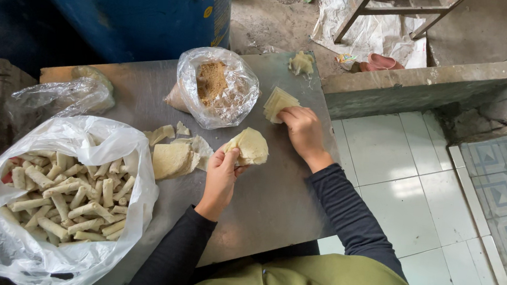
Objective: The person takes pieces of soft white dough from a metal table, tears and flattens them by hand into thin slices, and arranges the slices in a fanned stack on the table. A bag of cylindrical dough pieces and a bag of brown powder sit beside the work area.
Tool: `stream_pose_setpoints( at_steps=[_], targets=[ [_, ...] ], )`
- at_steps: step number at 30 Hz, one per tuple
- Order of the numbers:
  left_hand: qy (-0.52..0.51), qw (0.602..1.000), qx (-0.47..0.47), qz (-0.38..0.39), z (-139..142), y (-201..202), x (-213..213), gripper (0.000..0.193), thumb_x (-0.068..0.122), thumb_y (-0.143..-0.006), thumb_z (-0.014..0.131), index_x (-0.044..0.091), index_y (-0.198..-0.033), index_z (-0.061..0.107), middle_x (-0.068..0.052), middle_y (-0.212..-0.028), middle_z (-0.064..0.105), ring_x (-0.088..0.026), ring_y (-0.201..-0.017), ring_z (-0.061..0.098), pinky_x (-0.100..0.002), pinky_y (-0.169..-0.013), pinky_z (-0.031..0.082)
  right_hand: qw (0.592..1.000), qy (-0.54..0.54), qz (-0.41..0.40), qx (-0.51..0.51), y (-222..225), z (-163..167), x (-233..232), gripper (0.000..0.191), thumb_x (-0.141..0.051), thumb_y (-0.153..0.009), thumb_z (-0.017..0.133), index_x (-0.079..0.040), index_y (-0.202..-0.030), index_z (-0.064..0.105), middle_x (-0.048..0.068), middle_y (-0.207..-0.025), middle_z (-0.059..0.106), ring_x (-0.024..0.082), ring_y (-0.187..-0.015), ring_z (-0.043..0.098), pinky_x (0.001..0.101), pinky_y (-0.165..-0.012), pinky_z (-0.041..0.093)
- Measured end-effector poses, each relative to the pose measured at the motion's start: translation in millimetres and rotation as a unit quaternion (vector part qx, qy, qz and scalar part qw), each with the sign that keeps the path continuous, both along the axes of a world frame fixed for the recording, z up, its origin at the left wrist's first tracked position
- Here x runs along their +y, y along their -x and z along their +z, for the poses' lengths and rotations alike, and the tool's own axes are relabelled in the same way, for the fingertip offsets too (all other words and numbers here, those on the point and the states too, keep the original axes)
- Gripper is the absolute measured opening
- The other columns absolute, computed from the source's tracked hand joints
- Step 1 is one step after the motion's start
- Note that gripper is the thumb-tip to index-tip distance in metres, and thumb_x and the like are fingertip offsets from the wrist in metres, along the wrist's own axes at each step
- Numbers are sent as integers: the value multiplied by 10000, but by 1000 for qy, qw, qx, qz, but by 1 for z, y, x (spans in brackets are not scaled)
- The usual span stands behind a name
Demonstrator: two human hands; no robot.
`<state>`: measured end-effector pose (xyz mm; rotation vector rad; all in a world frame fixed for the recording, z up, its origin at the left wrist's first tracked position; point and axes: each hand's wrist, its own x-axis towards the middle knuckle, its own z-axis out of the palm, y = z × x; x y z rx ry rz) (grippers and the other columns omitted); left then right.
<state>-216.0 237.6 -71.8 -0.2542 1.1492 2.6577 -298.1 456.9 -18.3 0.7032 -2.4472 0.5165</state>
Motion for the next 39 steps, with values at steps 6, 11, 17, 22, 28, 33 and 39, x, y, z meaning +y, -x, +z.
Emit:
stream_pose_setpoints(
  at_steps=[6,11,17,22,28,33,39],
  targets=[
    [-1,1000,1,1,-1,-2,1,319,164,-1044,507,-7,-1296,602,-96,-1214,704,-178,-1050,707,-347,-903,591,1000,18,6,-10,-1,-2,2,160,4,-805,649,-77,-913,733,60,-996,749,288,-953,707,397,-846,533],
    [-5,1000,5,-1,2,-3,0,325,165,-1046,508,-6,-1307,597,-95,-1219,700,-179,-1054,701,-351,-911,587,1000,8,-10,-23,-3,5,-3,135,-17,-824,674,-77,-924,740,60,-1001,756,288,-952,700,401,-853,537],
    [11,1000,7,-10,4,-6,-3,342,194,-1046,515,8,-1321,598,-75,-1227,697,-163,-1067,697,-346,-922,585,998,32,33,-41,-26,42,-19,244,-219,-885,794,-56,-1057,738,84,-1031,747,274,-980,686,434,-866,503],
    [-8,998,46,-36,2,-9,2,342,211,-1087,519,-12,-1338,586,-86,-1197,688,-157,-1044,684,-353,-951,583,960,167,124,-185,-67,48,-44,300,-196,-828,826,-45,-1055,701,104,-1066,681,240,-981,670,335,-819,529],
    [16,997,55,-44,4,-14,3,355,198,-1066,520,-5,-1351,581,-83,-1213,693,-157,-1073,690,-354,-976,580,828,394,89,-389,-69,15,-40,95,-121,-998,731,-51,-1061,718,43,-1038,660,120,-918,626,282,-833,515],
    [-16,999,32,-37,5,-14,1,353,212,-1058,520,1,-1334,584,-68,-1247,693,-168,-1109,684,-366,-981,571,566,690,42,-450,-51,-22,-5,67,-151,-1005,608,-105,-1012,656,13,-956,695,141,-868,673,319,-796,555],
    [-38,999,0,-33,2,-15,-2,339,211,-1062,523,13,-1329,590,-70,-1258,690,-170,-1112,676,-358,-955,563,705,639,2,-308,-9,-28,33,62,-26,-1042,654,-67,-1076,686,29,-993,728,139,-907,677,309,-850,534]
  ],
)
